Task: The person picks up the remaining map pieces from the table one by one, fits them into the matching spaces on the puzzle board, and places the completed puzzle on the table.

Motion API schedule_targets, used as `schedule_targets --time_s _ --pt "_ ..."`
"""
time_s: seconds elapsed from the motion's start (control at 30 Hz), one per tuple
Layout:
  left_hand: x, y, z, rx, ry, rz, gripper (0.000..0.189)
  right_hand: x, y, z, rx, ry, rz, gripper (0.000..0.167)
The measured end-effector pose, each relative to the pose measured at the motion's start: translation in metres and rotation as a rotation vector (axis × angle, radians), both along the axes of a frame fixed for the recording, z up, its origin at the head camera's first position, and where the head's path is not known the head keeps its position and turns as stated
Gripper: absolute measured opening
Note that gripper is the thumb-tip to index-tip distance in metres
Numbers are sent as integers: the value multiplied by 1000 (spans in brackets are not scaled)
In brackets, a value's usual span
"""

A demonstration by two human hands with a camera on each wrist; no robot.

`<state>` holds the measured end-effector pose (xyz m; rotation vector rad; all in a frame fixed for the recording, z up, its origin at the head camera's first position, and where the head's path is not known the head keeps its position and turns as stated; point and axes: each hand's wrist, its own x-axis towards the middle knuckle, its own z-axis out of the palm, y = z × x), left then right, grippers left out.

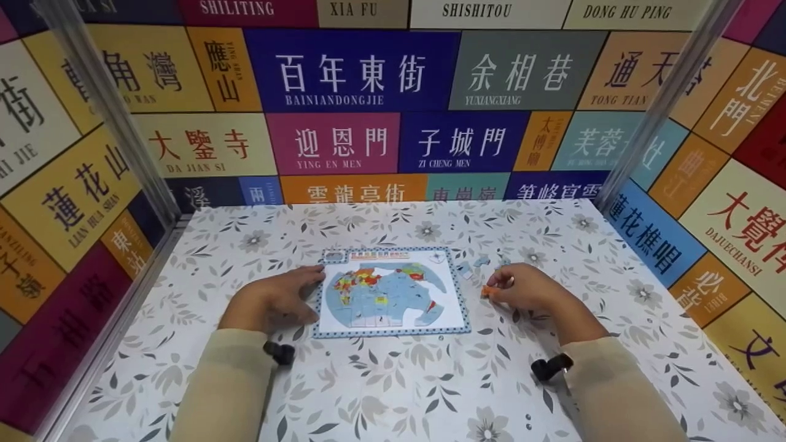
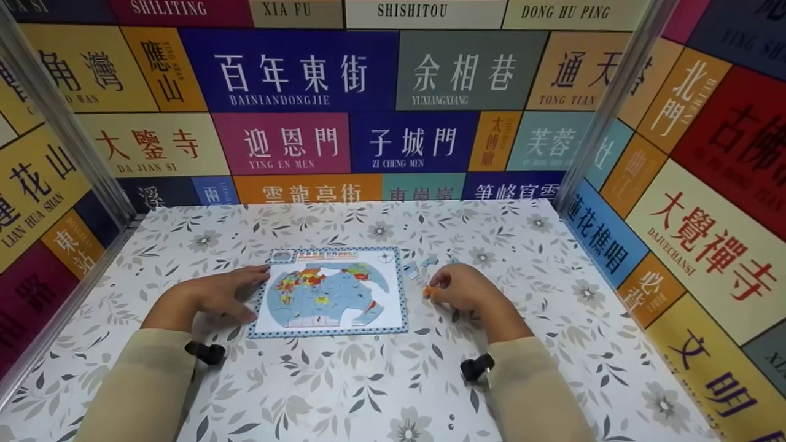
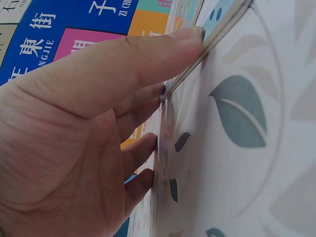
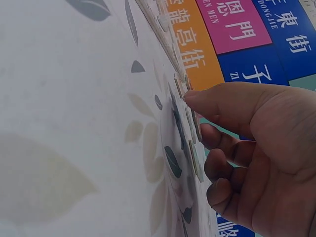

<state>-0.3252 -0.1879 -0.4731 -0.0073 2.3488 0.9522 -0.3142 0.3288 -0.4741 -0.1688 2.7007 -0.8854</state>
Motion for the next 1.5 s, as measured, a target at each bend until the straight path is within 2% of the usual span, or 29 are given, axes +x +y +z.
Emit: schedule_targets --time_s 0.13,0.37,0.43,0.63,0.77,0.87,1.03,1.3,1.5 --pt "-1 -1 -1 -28 15 -21 107 -1 -6 4 5 13 -4 22" --pt "1 -2 1 -22 67 -88 106 -4 -19 12 39 138 78 25" --pt "1 -2 1 -25 66 -90 106 -6 -24 14 41 135 77 23" --pt "-3 -3 -2 -55 53 -79 106 -12 -42 21 0 87 46 24" --pt "-1 -3 -1 -21 38 -55 107 -16 -57 23 -14 113 64 19" --pt "0 -2 0 7 16 -19 109 -19 -69 25 -14 104 54 16" --pt "3 -1 3 16 3 6 109 -26 -90 27 -26 87 48 18" --pt "3 0 3 16 14 -11 107 -35 -122 26 -54 155 111 19" --pt "4 1 4 14 13 -11 107 -41 -142 25 -71 139 105 19"
